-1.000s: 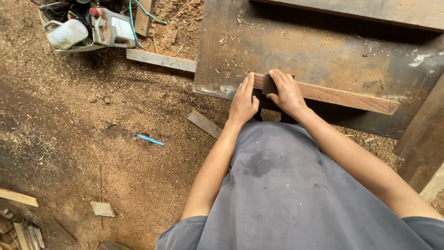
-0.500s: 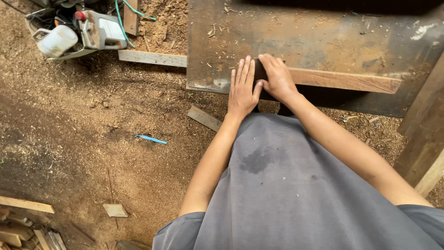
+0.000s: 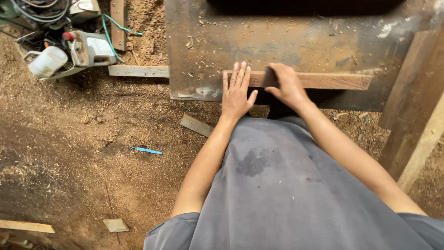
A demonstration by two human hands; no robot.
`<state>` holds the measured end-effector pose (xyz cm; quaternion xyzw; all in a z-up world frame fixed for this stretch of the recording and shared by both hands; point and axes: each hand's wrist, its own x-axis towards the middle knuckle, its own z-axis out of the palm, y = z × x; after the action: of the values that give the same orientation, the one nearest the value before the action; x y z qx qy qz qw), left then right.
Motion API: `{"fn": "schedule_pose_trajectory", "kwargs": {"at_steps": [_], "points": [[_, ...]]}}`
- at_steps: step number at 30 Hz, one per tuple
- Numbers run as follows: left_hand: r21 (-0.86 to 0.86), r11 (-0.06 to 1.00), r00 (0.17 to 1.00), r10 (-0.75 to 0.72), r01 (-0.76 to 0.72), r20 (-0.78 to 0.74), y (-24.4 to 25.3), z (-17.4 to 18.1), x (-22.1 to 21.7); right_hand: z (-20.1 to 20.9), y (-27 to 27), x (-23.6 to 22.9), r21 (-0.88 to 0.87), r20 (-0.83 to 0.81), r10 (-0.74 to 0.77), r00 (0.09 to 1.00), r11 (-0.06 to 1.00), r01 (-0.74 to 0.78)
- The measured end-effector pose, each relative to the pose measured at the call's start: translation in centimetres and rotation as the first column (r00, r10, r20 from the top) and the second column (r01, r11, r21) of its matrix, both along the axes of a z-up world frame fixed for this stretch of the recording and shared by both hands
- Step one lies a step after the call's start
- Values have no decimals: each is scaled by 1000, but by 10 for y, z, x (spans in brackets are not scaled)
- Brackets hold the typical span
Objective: The person sands a piece of wood by hand using sandpaper, rubbing the tool across the top surface and the edges while holding the wood steady on a workbench.
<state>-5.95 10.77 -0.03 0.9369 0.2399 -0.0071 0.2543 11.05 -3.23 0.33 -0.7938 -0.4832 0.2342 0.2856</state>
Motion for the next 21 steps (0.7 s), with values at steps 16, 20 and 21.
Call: {"fn": "schedule_pose_trajectory", "kwargs": {"at_steps": [16, 20, 21], "points": [[-9, 987, 982, -161, 161, -103, -56, 9, 56, -5, -64, 49, -66, -38, -21, 999, 998, 18], [23, 989, 985, -141, 144, -95, -71, 4, 68, -11, -92, 65, -104, -4, 0, 1000, 995, 0], [21, 989, 986, -145, 148, -86, -77, 2, 73, -9, -109, 76, -140, 18, 0, 1000, 990, 2]]}}
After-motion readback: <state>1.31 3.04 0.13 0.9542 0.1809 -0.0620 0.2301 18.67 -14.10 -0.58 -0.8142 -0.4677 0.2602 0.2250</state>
